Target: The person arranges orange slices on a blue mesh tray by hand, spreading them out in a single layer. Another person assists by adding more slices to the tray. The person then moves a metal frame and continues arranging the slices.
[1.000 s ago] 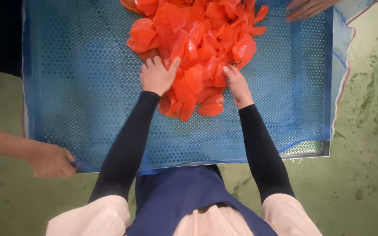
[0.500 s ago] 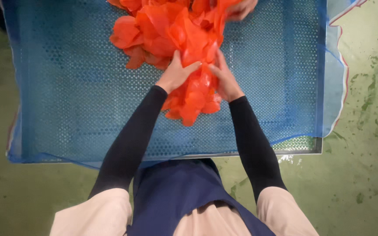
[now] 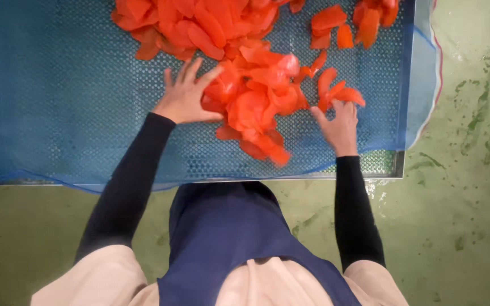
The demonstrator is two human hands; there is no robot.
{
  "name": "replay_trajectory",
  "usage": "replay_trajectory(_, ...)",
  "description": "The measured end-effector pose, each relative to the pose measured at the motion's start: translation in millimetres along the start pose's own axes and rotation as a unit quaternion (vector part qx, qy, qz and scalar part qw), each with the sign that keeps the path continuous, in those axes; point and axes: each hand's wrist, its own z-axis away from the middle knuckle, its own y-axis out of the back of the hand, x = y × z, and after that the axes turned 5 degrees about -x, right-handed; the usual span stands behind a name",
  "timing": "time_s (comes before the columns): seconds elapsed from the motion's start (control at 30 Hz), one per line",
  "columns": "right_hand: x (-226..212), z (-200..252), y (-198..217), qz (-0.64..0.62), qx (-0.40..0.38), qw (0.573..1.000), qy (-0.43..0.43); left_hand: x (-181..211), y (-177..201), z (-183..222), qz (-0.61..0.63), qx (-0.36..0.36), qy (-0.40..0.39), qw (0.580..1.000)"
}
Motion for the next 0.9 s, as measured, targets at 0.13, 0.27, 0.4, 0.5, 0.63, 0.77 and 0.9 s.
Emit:
replay_trajectory(0.13, -68, 22, 7, 0.035, -0.016, 0.999, 0.032, -5, -46, -13, -0.048, 0.075, -0.020, 0.996)
replay_trajectory(0.27, -99, 11, -22, 0.037, -0.108, 0.970, 0.213, 5, -81, -32, -0.027, 0.288, -0.053, 0.956)
replay_trajectory(0.4, -110, -5, -62, 0.085, -0.044, 0.955, 0.280, 36, -82, -45, 0.186, 0.310, -0.095, 0.928)
replay_trajectory(0.5, -114, -7, -61, -0.147, 0.099, 0.932, 0.318, 53, -96, -69, 0.420, 0.265, -0.154, 0.854)
replay_trajectory(0.63, -102, -14, -61, -0.286, 0.108, 0.895, 0.324, 56, -56, -52, 0.428, 0.224, -0.221, 0.847)
replay_trajectory(0.77, -112, -40, -65, -0.592, 0.216, 0.764, 0.135, 11, 1, 19, 0.303, 0.165, -0.242, 0.907)
replay_trajectory(0.9, -160, -40, -55, -0.677, 0.057, 0.731, -0.058, -101, -23, 73, 0.091, 0.113, 0.008, 0.989)
